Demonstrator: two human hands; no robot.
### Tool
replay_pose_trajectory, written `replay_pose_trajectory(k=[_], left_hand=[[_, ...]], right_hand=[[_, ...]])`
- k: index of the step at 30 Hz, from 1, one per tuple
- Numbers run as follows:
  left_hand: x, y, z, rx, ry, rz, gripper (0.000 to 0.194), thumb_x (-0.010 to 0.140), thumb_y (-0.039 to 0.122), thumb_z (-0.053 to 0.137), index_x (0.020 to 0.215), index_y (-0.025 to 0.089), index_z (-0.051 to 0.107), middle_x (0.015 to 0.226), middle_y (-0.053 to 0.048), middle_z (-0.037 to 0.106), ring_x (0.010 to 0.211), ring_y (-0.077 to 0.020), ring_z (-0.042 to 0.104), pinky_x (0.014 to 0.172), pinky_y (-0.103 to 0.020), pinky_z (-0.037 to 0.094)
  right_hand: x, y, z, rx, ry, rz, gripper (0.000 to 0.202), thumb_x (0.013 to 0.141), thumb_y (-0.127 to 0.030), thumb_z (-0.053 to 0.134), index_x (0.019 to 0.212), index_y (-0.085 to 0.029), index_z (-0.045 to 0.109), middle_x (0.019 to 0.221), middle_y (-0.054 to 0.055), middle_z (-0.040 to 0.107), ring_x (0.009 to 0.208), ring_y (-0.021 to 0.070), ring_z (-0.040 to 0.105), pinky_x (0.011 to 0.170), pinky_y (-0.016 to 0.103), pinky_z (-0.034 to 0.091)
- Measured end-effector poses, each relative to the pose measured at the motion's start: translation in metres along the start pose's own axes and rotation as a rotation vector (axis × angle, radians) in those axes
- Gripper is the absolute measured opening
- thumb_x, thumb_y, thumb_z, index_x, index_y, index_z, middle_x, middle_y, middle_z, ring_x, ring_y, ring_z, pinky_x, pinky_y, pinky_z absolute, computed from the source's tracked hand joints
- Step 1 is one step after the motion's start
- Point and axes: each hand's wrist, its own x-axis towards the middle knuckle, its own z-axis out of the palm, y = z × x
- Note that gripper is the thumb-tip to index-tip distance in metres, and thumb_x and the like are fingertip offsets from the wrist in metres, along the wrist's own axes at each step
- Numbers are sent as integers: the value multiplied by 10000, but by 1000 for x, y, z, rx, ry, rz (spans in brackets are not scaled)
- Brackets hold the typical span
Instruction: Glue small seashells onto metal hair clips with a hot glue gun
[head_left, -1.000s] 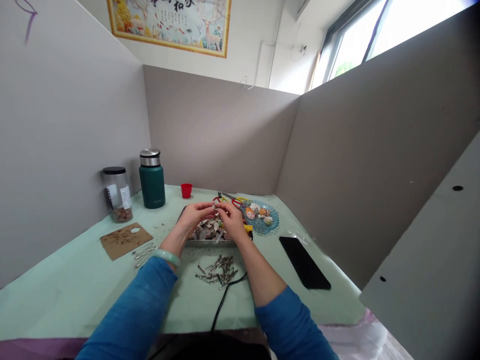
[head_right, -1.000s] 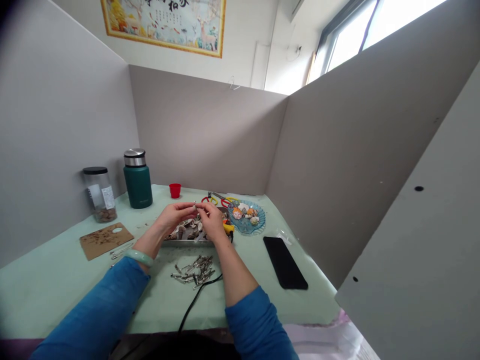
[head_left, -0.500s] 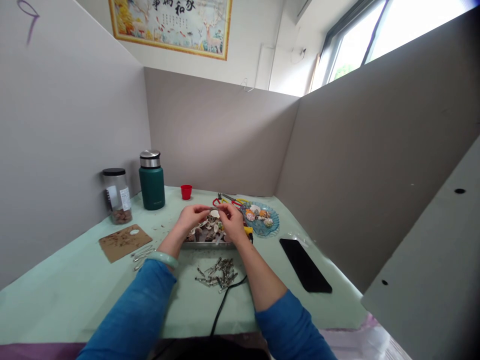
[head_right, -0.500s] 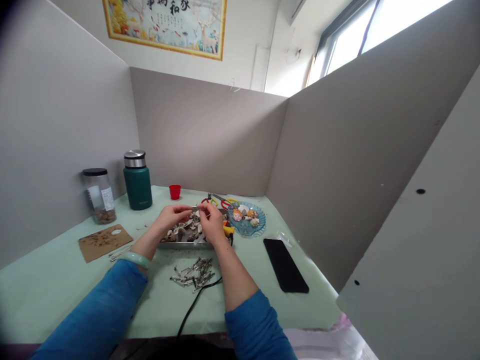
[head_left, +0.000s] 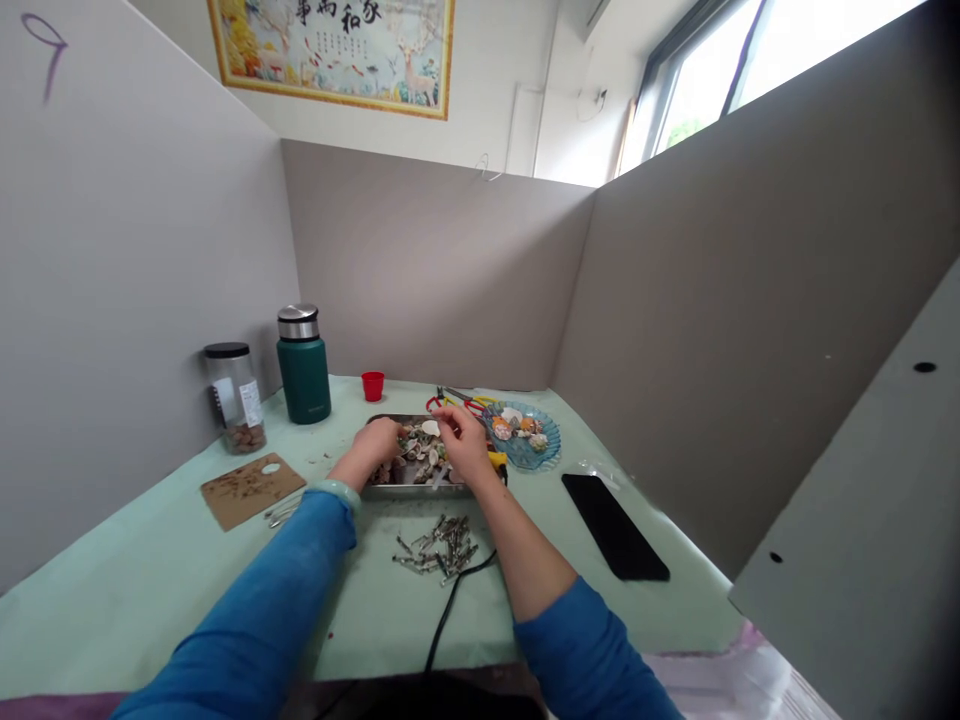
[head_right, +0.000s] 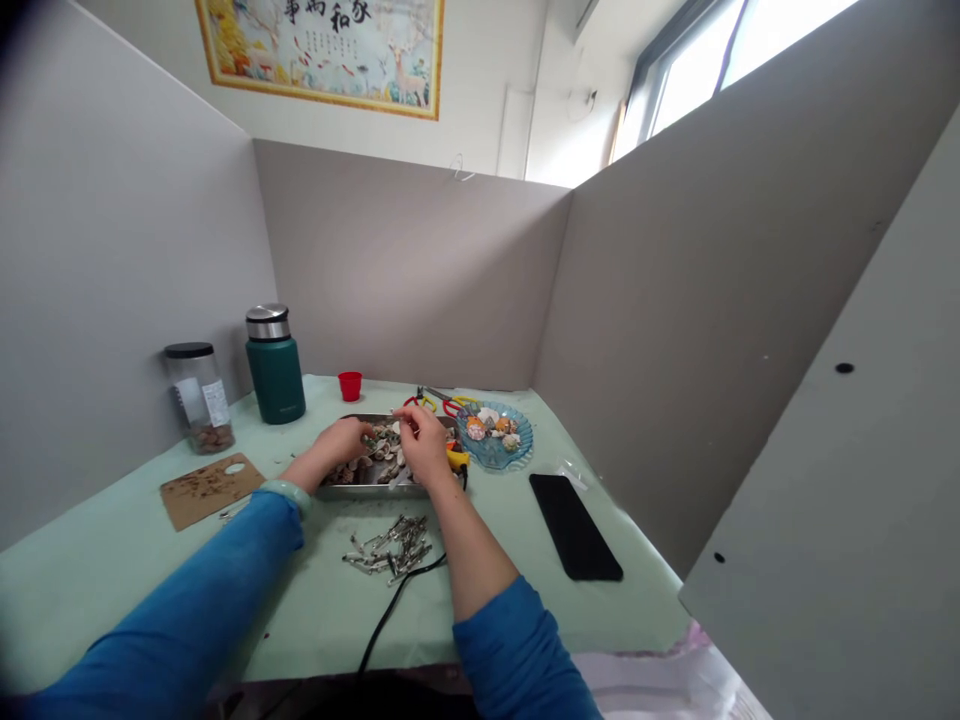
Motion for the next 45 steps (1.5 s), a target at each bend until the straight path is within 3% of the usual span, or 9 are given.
replay_pose_trajectory(k=[5,10,16,21,23,26,32,41,45], left_hand=[[7,8,4,2,-63,37,191,534,136,728,704,223,726,734,-94,705,753,-238,645,716,-286,444],[-5,9,-17,151,-44,-9,378,713,252,606,1085,234,669,1011,-118,697,916,-254,630,758,-284,440],[-26,15,-21,356,-231,-60,277,636,180,644,895,234,723,1035,-132,685,949,-311,620,744,-342,455],[-31,16,-11,328,-223,-38,311,582,156,687,888,205,720,994,-144,685,931,-313,623,743,-337,459],[-30,13,-12,210,-159,-12,265,666,231,649,922,195,708,969,-120,688,922,-277,622,754,-316,460],[-31,11,-17,-328,-79,-32,326,736,283,609,1029,148,651,818,-73,684,754,-200,628,690,-286,485],[-40,26,-23,-1344,-219,-153,275,687,184,715,937,121,620,802,-71,677,604,-121,620,645,-264,523],[-41,44,-7,-1628,-198,-359,66,796,166,619,815,110,589,679,-55,657,520,-101,600,499,-198,504],[-42,48,-7,-1720,-152,-310,128,775,52,587,883,121,596,688,-33,660,570,-112,636,572,-214,541]], right_hand=[[0,2,1,-7,3,3,213,815,-181,465,895,-196,661,860,35,620,728,144,556,651,238,437],[0,0,-1,-10,-13,-27,223,822,-162,468,878,-211,678,865,32,625,761,147,567,700,251,443],[0,-1,-1,-2,-5,-27,236,823,-149,462,847,-216,687,865,37,629,801,154,581,743,267,449],[-1,0,-2,-11,-2,-3,235,812,-152,459,836,-207,686,866,40,632,798,156,585,728,265,448],[-1,0,-2,-5,-3,1,233,812,-160,459,840,-206,686,861,39,632,796,157,584,725,266,448],[-1,1,-1,12,4,20,229,813,-182,462,844,-203,688,845,36,629,773,156,580,704,266,451],[-1,6,4,164,-2,157,219,806,-270,493,885,-203,686,732,14,625,590,131,558,566,248,459],[0,2,6,367,2,280,161,741,-298,581,829,-188,656,669,3,617,524,120,541,498,236,466],[0,3,7,333,-9,244,146,739,-288,593,821,-189,662,715,6,636,574,127,560,538,240,477]])
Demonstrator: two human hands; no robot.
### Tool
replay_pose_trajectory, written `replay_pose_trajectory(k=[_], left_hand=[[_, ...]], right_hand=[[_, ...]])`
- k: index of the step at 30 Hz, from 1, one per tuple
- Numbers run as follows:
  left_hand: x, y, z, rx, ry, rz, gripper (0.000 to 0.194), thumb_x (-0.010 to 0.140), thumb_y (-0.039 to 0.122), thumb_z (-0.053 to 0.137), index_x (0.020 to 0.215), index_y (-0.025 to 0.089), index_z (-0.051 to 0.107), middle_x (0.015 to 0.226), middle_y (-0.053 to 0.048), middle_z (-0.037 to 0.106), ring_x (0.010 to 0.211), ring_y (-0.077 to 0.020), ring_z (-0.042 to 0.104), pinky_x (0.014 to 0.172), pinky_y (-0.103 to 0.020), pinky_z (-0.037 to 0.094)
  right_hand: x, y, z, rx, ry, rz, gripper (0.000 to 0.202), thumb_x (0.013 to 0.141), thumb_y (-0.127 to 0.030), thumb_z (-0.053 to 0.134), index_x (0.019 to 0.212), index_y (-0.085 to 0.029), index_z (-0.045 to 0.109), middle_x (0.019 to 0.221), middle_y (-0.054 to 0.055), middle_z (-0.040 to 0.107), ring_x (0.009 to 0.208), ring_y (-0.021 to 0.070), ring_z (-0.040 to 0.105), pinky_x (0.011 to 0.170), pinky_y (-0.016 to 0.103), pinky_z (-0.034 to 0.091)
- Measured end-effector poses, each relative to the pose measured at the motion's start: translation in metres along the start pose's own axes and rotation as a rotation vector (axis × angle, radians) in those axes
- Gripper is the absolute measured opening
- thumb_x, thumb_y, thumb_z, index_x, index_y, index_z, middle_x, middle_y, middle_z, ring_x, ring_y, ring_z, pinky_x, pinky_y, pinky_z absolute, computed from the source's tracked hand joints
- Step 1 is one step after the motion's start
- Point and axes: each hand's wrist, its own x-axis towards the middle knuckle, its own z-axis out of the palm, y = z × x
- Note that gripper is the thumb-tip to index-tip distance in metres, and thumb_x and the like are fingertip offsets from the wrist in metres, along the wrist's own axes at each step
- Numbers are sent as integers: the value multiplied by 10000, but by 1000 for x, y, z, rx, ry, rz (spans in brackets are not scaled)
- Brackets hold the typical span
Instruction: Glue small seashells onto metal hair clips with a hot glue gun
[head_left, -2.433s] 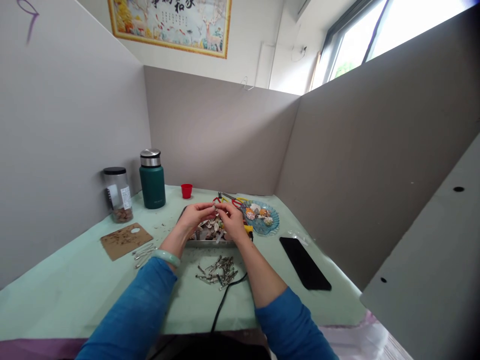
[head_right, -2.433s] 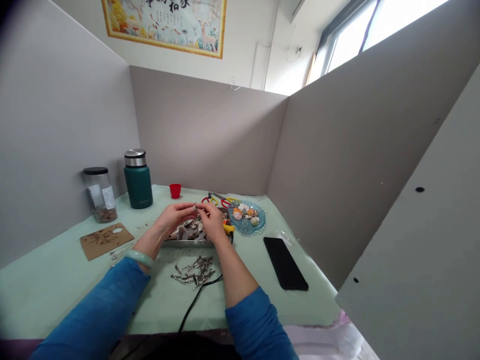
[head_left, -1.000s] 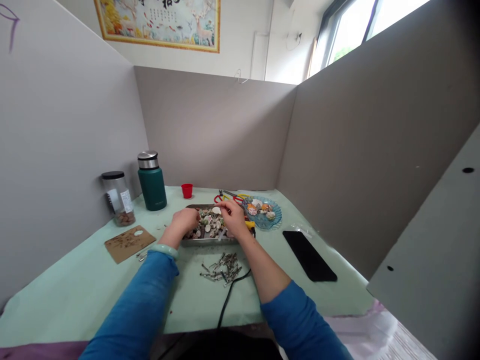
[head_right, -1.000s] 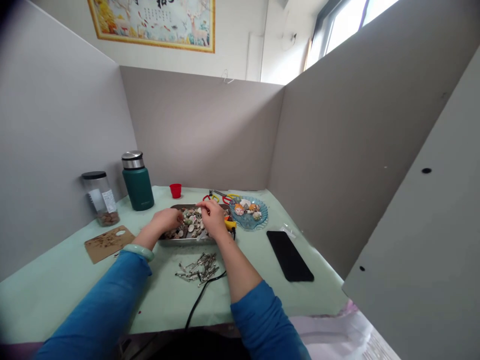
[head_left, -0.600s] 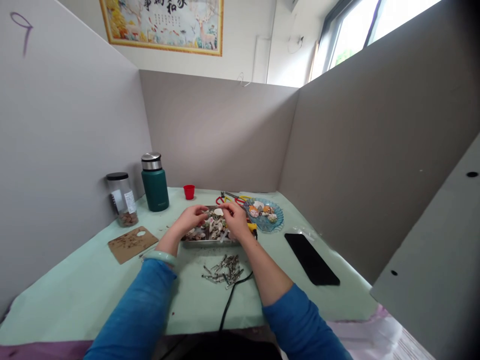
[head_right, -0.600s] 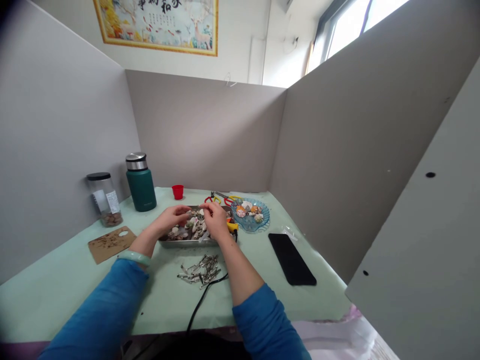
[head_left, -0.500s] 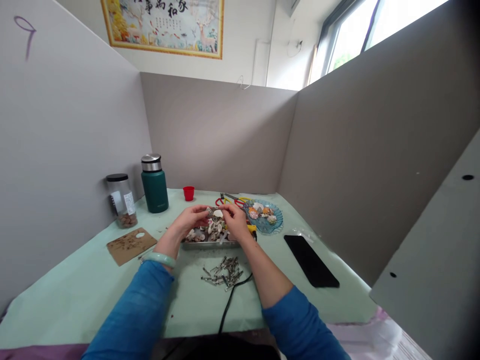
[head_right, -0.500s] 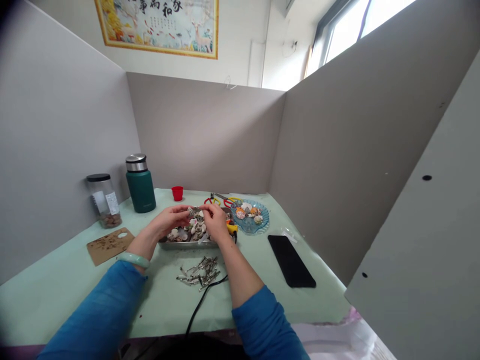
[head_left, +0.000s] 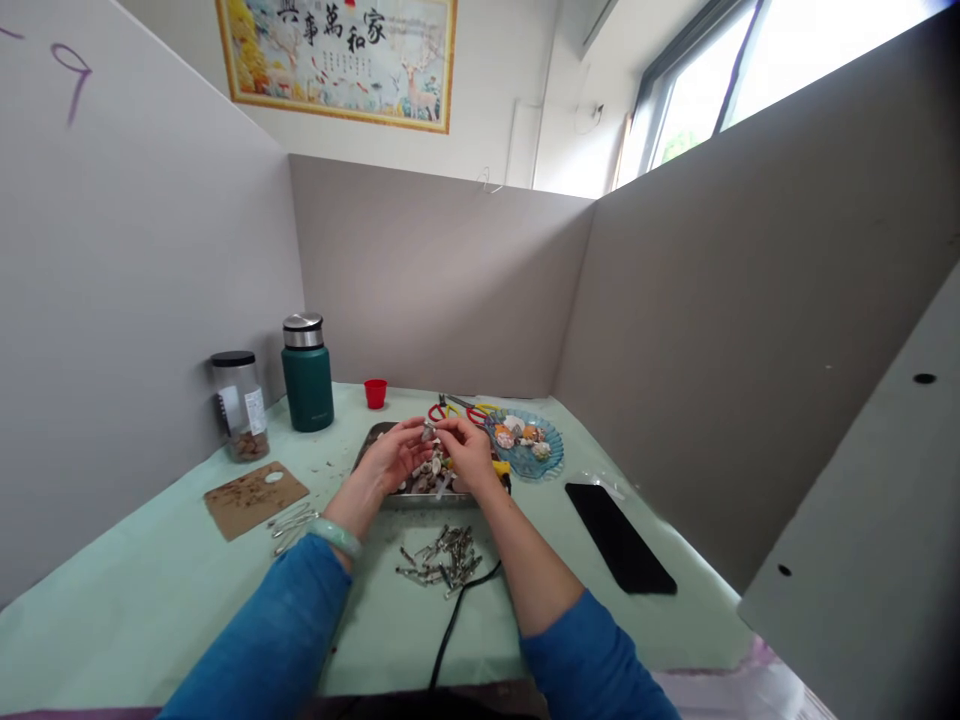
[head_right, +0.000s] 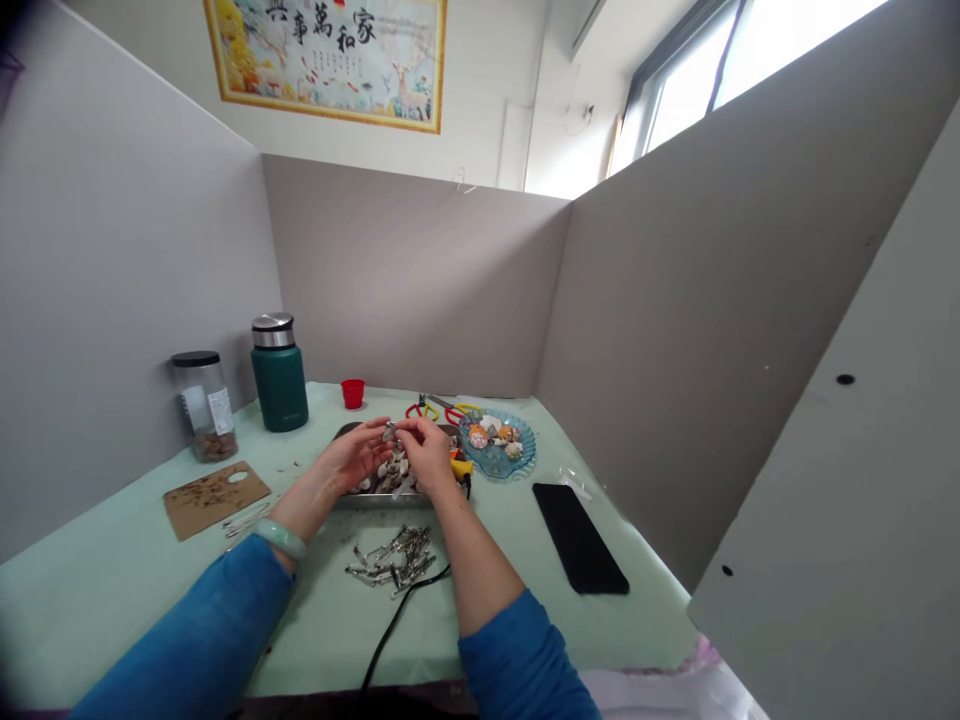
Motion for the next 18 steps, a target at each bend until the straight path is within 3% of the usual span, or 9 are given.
replay_pose_trajectory(k=[4,7,11,14,18], left_hand=[[0,0,2,-30,-19,24,75,818,81,555,856,90,618,753,-66,678,645,-134,666,662,-243,564],[0,-1,0,-19,-33,-3,85,830,106,556,834,70,633,724,-71,670,612,-125,654,625,-227,559],[1,-2,-3,-1,-97,11,148,801,103,600,944,103,635,741,-49,666,596,-116,640,576,-225,547],[1,-3,-5,0,-71,19,166,765,89,637,926,124,630,732,-32,655,590,-115,632,536,-219,527],[0,-3,-3,-5,-95,29,198,734,48,645,918,114,618,788,-67,673,689,-140,661,690,-269,550]], right_hand=[[0,1,-1,-91,1,-34,163,758,-303,580,828,-192,677,755,17,654,644,144,576,580,247,480],[-1,2,-1,-128,14,-56,155,765,-299,571,823,-198,673,762,19,656,687,154,587,610,252,480],[0,3,-1,-97,13,-65,151,770,-281,559,863,-199,644,800,24,655,696,152,589,611,252,484],[0,2,0,-92,19,-54,188,747,-249,565,919,-191,618,783,20,644,661,146,582,599,251,483],[0,0,-1,-162,29,-78,122,739,-233,558,837,-186,613,751,12,634,652,144,573,617,253,473]])
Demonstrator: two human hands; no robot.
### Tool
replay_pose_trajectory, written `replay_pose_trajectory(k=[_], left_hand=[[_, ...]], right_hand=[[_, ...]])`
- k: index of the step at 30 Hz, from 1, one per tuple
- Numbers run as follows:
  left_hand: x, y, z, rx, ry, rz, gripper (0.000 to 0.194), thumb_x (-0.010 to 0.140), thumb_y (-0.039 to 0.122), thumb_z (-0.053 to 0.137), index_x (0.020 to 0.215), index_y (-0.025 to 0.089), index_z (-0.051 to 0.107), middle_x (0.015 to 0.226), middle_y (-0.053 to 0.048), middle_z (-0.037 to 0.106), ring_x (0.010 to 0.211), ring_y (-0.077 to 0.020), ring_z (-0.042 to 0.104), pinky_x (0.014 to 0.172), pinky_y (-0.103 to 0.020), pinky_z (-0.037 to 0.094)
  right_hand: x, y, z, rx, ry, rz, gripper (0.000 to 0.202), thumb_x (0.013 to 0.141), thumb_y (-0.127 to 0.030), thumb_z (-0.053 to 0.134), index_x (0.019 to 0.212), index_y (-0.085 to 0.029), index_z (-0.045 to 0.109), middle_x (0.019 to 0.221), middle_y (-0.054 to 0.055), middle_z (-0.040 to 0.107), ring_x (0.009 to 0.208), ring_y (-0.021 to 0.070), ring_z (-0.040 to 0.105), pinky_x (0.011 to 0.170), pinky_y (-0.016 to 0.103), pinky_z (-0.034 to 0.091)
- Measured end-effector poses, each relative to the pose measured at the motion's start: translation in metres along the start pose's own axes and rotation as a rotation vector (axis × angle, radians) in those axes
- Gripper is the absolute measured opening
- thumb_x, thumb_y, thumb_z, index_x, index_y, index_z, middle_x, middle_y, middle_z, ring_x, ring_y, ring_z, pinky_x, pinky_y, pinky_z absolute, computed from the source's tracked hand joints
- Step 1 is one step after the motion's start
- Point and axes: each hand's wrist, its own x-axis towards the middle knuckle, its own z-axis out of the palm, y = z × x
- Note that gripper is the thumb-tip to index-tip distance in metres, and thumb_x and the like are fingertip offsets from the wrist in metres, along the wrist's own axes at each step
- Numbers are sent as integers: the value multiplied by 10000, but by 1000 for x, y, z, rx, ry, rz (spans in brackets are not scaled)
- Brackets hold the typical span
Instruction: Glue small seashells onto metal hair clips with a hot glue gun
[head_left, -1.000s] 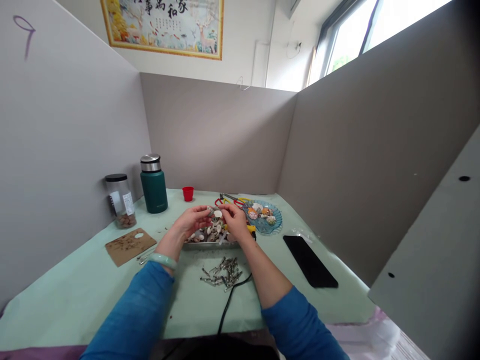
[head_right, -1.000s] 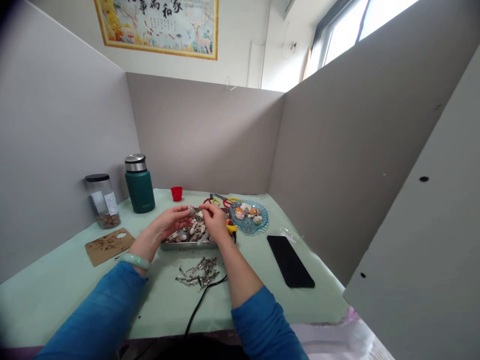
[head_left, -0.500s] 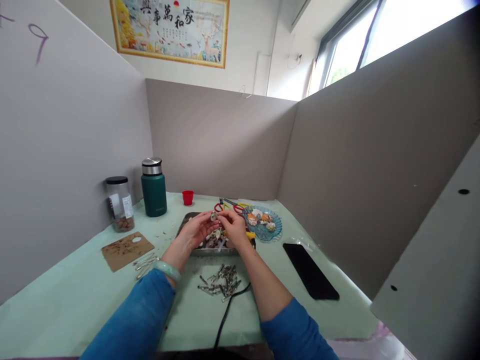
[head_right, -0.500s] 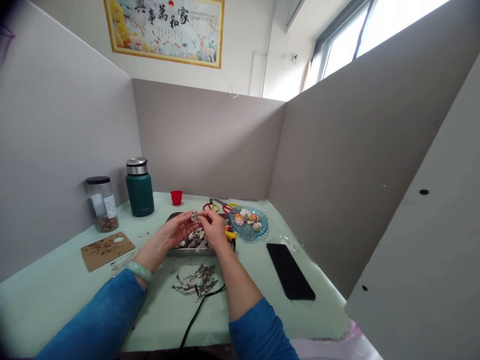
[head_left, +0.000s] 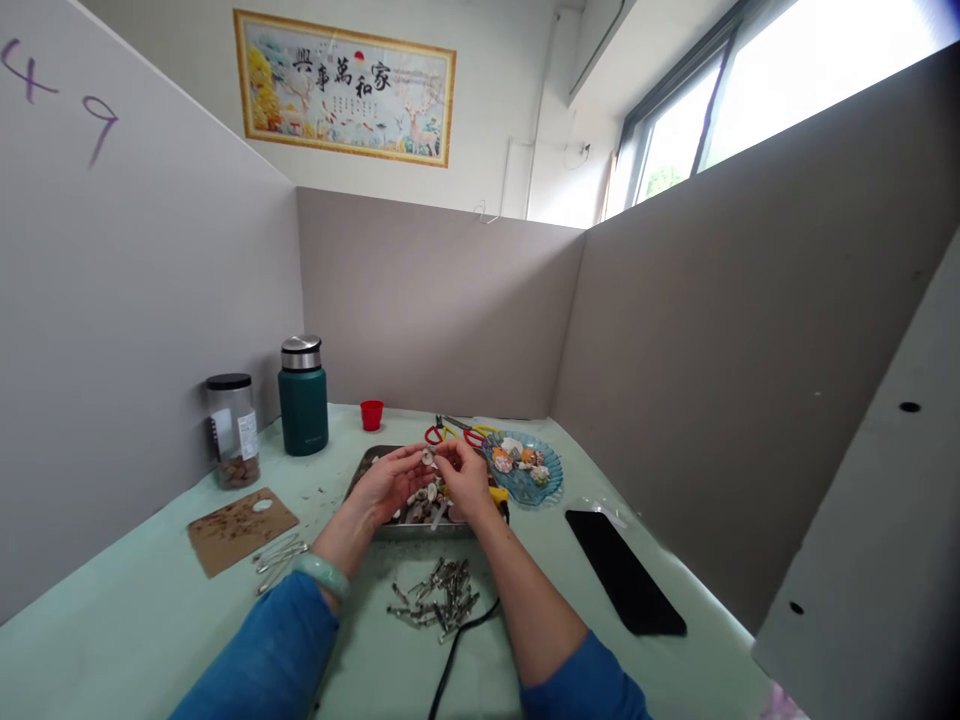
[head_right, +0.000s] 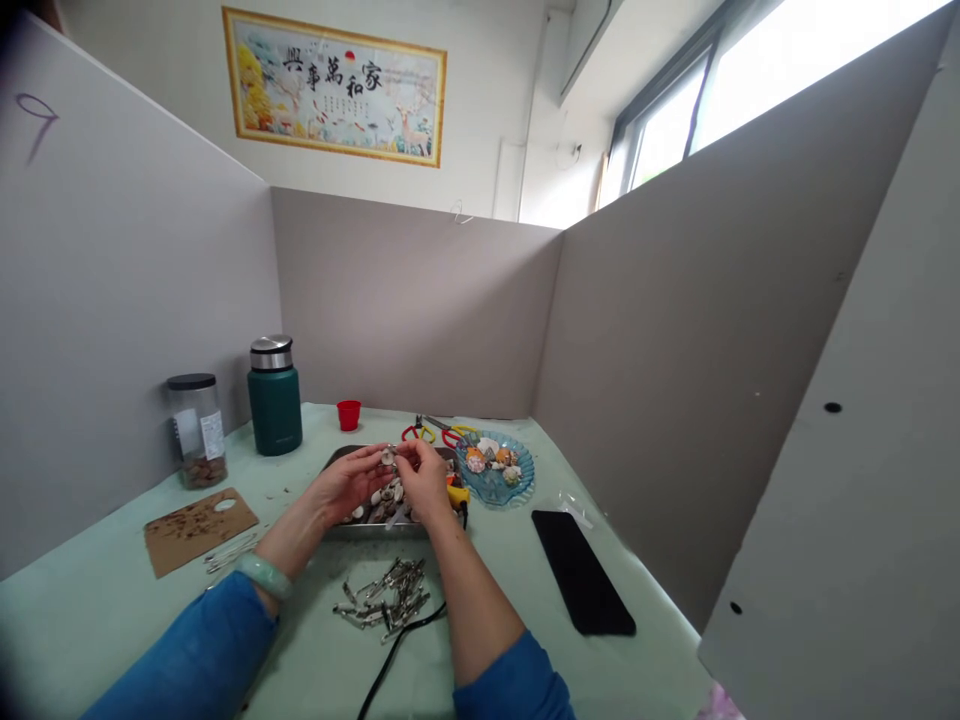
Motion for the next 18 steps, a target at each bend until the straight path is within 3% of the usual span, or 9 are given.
replay_pose_trajectory(k=[3,9,14,18], left_hand=[[-1,1,2,10,-35,18,233,704,34,660,916,116,608,831,-85,686,741,-159,672,764,-304,541],[-3,0,3,107,-49,92,262,636,95,740,870,117,622,817,-80,688,744,-170,668,762,-314,528],[-4,-3,5,344,-20,260,294,608,246,777,833,142,618,815,-49,673,720,-156,636,703,-290,505],[0,-6,5,508,27,379,275,634,269,726,851,155,602,776,-28,655,703,-152,614,683,-271,486]], right_hand=[[0,0,-1,-39,3,-22,90,747,-228,544,790,-190,614,725,7,627,644,144,565,607,249,464],[0,6,1,-78,21,-25,85,748,-216,546,783,-194,621,724,9,635,648,150,570,597,251,455],[-2,-1,0,-117,18,-94,86,764,-194,534,768,-202,620,759,18,631,690,158,579,628,263,458],[-3,-10,-2,-176,18,-150,76,772,-184,536,753,-203,607,783,32,613,727,166,569,647,268,448]])
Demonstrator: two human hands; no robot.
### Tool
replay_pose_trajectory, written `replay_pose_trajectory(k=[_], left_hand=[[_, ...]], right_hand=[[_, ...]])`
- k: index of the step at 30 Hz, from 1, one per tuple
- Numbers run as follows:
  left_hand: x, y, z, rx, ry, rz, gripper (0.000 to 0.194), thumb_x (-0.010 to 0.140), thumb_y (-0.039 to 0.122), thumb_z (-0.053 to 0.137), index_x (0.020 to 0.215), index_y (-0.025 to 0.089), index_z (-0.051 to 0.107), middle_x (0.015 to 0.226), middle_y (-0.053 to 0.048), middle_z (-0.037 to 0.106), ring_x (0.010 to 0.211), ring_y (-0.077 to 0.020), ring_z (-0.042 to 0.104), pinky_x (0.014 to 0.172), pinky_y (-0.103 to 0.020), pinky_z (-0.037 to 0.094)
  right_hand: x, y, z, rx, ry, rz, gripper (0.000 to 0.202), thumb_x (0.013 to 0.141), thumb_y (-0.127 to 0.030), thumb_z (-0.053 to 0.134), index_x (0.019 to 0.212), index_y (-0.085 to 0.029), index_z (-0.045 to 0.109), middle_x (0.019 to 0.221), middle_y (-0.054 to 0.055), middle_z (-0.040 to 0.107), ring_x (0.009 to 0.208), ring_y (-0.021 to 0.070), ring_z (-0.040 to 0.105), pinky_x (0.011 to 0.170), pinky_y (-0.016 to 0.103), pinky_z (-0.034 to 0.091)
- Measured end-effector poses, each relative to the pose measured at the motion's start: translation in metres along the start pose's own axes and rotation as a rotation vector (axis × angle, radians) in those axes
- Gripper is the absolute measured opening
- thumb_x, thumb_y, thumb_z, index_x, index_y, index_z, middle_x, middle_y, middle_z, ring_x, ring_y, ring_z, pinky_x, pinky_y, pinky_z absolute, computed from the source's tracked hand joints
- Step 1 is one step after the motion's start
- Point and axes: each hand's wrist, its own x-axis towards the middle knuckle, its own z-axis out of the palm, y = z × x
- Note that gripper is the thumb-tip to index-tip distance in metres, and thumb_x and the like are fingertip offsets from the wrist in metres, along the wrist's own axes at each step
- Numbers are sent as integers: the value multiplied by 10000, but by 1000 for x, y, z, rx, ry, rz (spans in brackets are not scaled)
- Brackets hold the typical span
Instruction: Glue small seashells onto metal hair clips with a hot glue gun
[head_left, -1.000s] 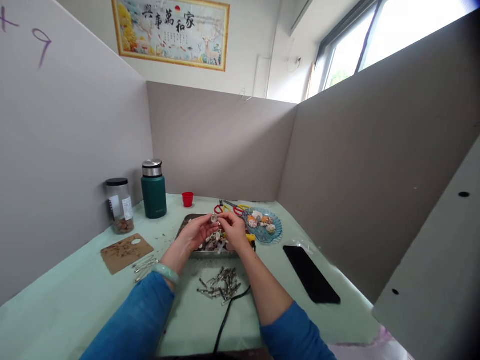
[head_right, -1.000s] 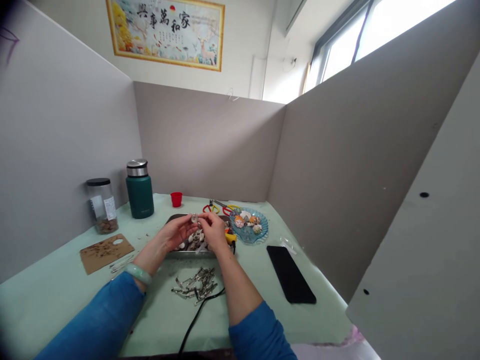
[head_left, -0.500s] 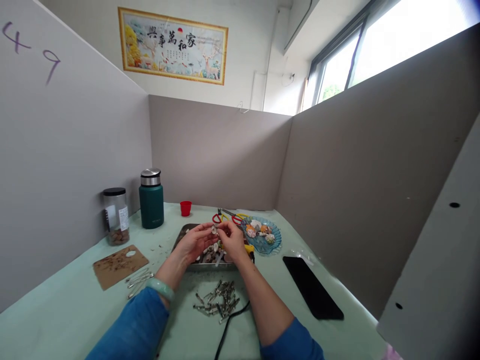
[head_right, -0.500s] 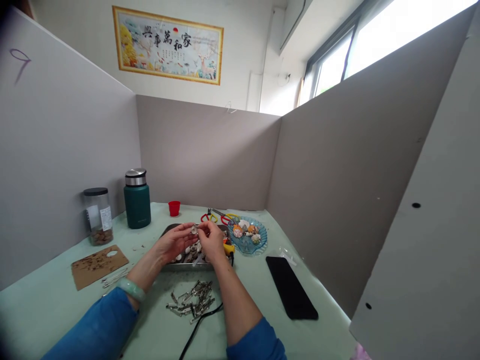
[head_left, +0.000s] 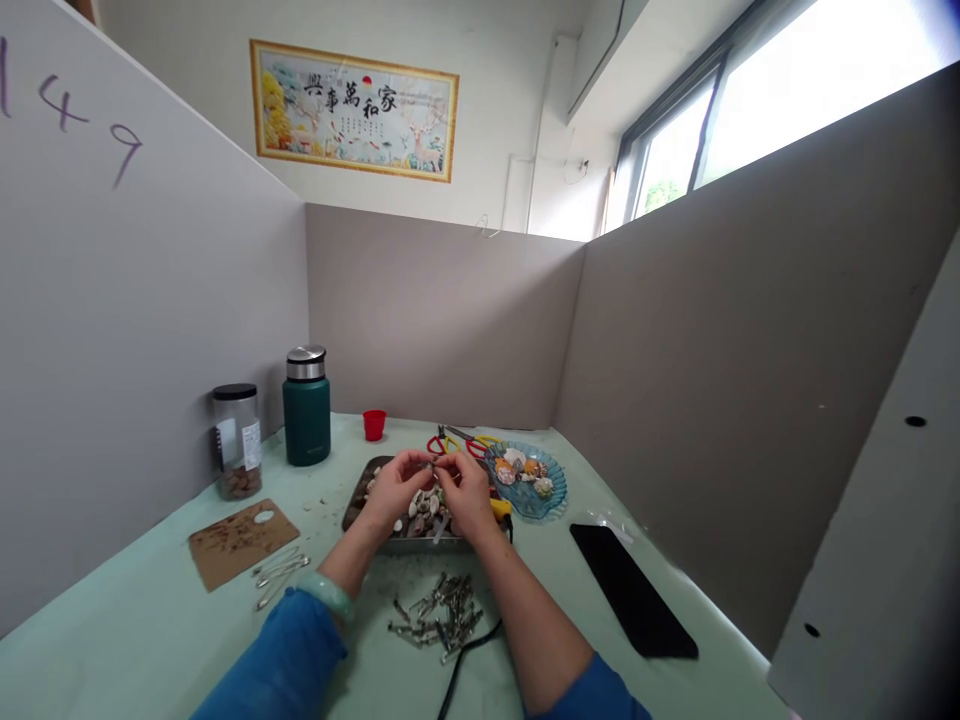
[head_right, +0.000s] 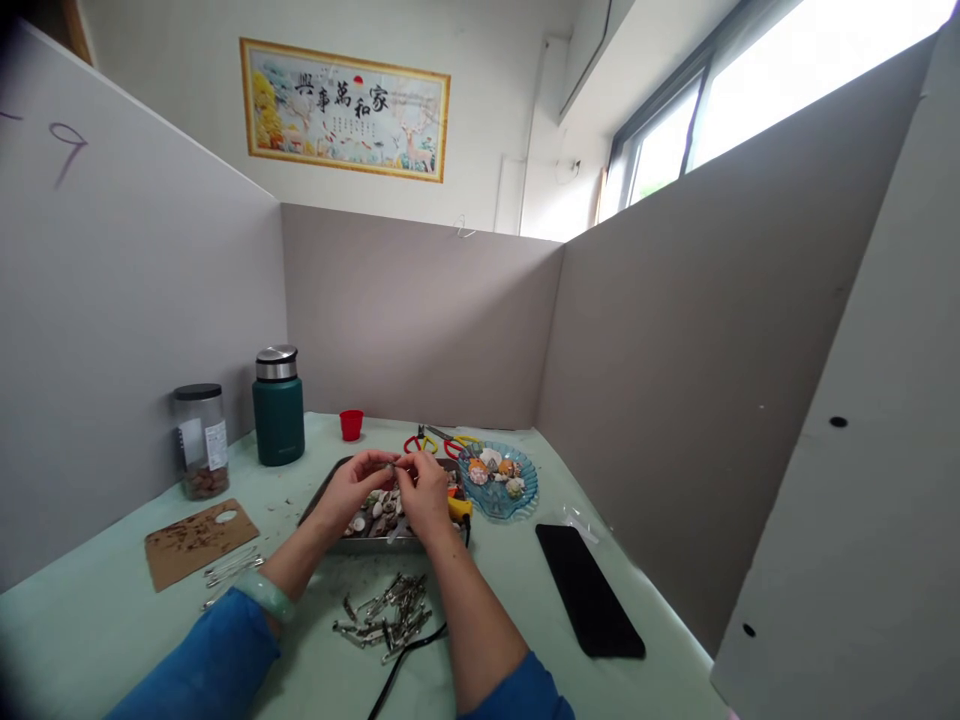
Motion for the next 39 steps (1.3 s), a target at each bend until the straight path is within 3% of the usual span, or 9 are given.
replay_pose_trajectory(k=[6,13,16,20,25,29,32,36,39], left_hand=[[3,-10,-1,202,44,150,205,700,246,639,879,170,572,848,-46,633,760,-168,608,712,-283,482],[-4,-2,3,405,80,379,148,728,185,592,875,197,590,1059,-90,599,967,-196,587,846,-296,460],[-5,-2,3,457,82,414,154,740,189,589,894,195,577,1000,-84,600,910,-186,597,808,-289,477],[-5,-6,0,432,72,406,298,765,206,590,1055,195,521,998,-68,621,872,-172,617,810,-315,494],[-5,0,-4,597,7,576,156,794,208,579,947,193,606,1010,-68,617,937,-187,592,819,-322,493],[-6,4,-5,648,2,644,150,827,218,553,932,209,661,1008,-68,628,967,-192,588,867,-328,470],[-5,1,-6,611,-10,626,160,844,238,537,907,215,682,999,-65,646,964,-190,598,884,-329,461],[-2,-4,-8,458,41,455,234,794,303,611,992,184,651,986,-75,673,903,-196,628,823,-319,496],[-1,-3,-9,399,25,357,249,764,342,640,942,169,665,940,-73,690,859,-195,637,799,-310,502]], right_hand=[[-1,-5,-1,-96,-19,-48,91,786,-148,516,772,-202,588,789,36,600,742,173,556,650,266,413],[-3,-8,-1,-156,-1,-98,105,793,-130,493,782,-204,568,801,43,603,763,181,557,682,275,409],[-3,-6,-1,-162,12,-84,101,789,-131,490,789,-197,566,805,45,610,756,180,562,684,275,411],[-3,-3,-1,-162,28,-64,100,790,-136,485,798,-189,570,795,42,614,740,174,561,678,271,414],[-3,-3,-2,-149,34,-87,125,786,-130,472,788,-189,582,786,38,605,739,167,549,671,260,413],[-3,-4,-3,-127,26,-108,180,771,-91,454,797,-188,603,791,38,605,752,168,548,680,262,408],[-2,-5,-4,-87,27,-117,203,758,-75,456,802,-189,618,803,38,612,781,172,556,707,267,413],[0,-6,-5,-30,23,-115,200,762,-82,467,795,-192,631,794,37,621,783,173,566,720,269,421],[0,-7,-6,-18,17,-115,192,766,-94,479,803,-194,638,808,41,628,790,177,570,725,274,426]])
